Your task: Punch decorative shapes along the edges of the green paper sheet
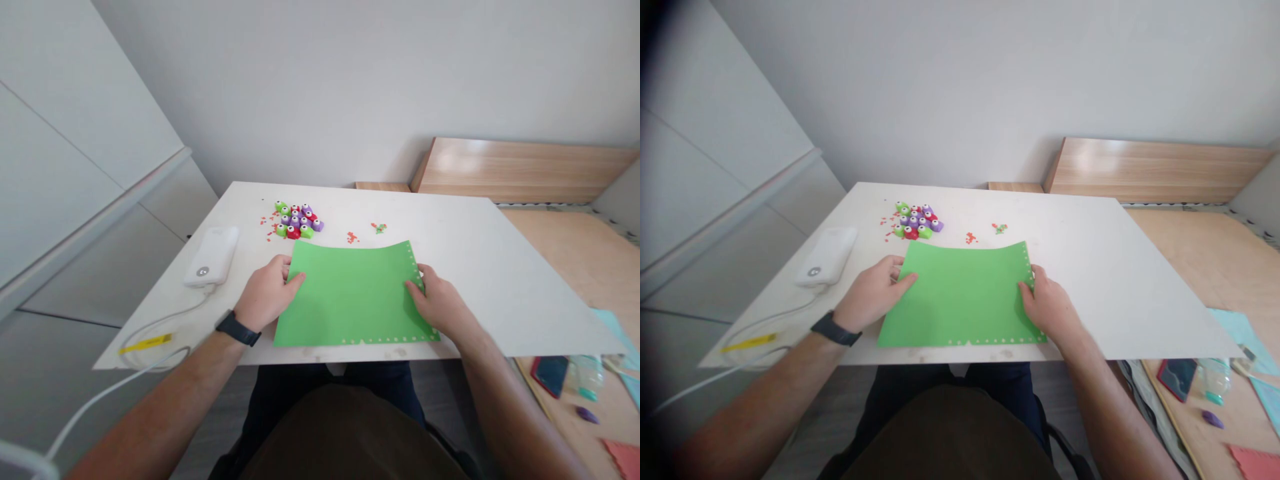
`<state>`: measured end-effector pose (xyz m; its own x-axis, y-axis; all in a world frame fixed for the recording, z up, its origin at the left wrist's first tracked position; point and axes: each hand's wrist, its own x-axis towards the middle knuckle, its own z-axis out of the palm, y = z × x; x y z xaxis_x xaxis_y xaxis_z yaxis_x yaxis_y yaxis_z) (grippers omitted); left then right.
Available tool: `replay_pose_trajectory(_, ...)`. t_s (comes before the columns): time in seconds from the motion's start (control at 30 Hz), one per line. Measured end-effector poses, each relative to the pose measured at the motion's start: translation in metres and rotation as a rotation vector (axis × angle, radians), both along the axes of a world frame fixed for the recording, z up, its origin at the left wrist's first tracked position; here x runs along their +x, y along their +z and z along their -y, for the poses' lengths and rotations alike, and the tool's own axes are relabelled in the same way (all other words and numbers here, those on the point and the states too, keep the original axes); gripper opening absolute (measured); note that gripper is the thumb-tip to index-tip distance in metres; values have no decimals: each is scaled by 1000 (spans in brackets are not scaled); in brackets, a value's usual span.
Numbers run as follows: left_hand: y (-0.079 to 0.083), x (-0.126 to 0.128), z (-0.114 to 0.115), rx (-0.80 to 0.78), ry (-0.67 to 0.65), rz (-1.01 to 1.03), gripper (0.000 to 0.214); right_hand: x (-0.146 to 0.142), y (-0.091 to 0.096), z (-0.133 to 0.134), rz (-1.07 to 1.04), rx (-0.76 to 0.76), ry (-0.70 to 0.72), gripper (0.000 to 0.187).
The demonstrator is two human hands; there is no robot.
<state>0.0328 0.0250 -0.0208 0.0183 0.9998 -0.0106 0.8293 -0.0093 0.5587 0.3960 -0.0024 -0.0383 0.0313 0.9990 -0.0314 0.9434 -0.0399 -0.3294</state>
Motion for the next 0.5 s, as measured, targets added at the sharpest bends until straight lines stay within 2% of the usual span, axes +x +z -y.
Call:
replay_pose_trajectory(0.27, 4, -1, -11, 25, -55, -198, 43, 1, 1, -17, 90, -53, 34, 50)
replay_pose_trajectory(0.5, 11, -7, -17, 7, -117, -327, 33, 7, 9, -25, 74, -95, 77, 48)
